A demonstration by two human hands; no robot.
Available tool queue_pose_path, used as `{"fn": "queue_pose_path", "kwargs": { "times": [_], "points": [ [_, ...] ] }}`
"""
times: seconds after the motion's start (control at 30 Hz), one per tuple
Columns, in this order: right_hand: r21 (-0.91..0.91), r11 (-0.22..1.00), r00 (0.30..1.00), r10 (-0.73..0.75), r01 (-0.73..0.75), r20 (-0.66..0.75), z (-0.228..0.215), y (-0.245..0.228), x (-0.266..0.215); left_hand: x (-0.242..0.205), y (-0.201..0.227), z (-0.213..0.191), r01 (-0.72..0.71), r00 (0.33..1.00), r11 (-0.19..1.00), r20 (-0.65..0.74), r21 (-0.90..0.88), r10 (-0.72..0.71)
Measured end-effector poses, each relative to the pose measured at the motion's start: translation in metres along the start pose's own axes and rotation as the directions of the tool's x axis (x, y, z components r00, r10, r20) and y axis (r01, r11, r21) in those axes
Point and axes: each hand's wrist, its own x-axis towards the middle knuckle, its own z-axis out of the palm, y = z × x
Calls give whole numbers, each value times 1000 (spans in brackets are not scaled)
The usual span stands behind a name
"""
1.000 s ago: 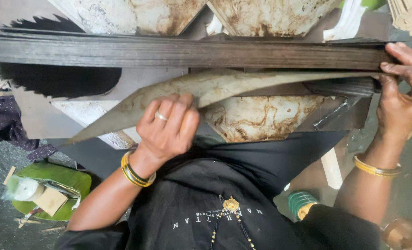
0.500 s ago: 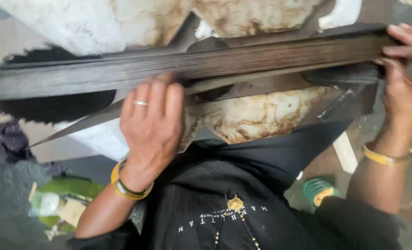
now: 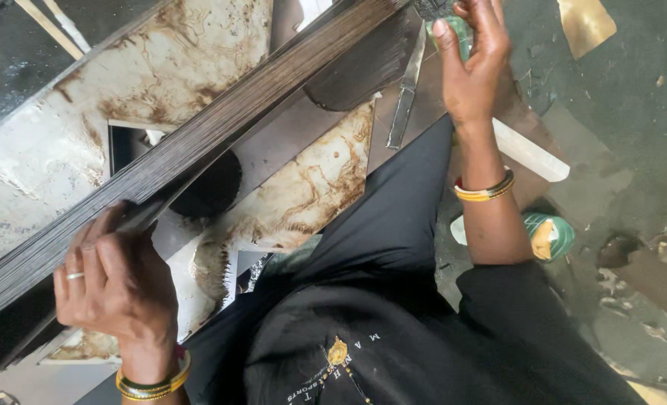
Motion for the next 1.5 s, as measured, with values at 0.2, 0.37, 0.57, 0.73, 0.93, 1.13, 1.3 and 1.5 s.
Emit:
{"fn": "queue_pose_path", "kwargs": {
  "times": [0.2,0.37,0.57,0.73,0.93,1.13,1.3,1.5],
  "points": [
    [167,986,1000,5,0,-28,24,22,-2,-2,5,2,41,999,999,-15,15,-40],
    [170,984,992,63,-43,-114,32,10,-8,3,1,0,82,997,996,15,-30,-81],
    [-240,955,982,-155,176,105,13,-38,17,11,2,-5,71,997,996,23,-49,-69],
    [-199,961,967,-152,193,203,11,-56,35,7,10,-3,74,997,997,-4,-19,-74],
    [-154,966,973,-186,206,135,19,-56,29,9,14,-4,91,996,996,10,5,-91],
    [-39,988,988,-151,152,38,23,-41,24,12,20,-12,50,998,998,31,25,-51],
    [-72,992,994,-102,99,-38,26,-42,15,9,24,-14,37,998,997,47,73,-40],
    [-56,994,989,-99,94,-107,35,-43,9,3,25,-26,35,979,994,196,106,-55]
  ]
}}
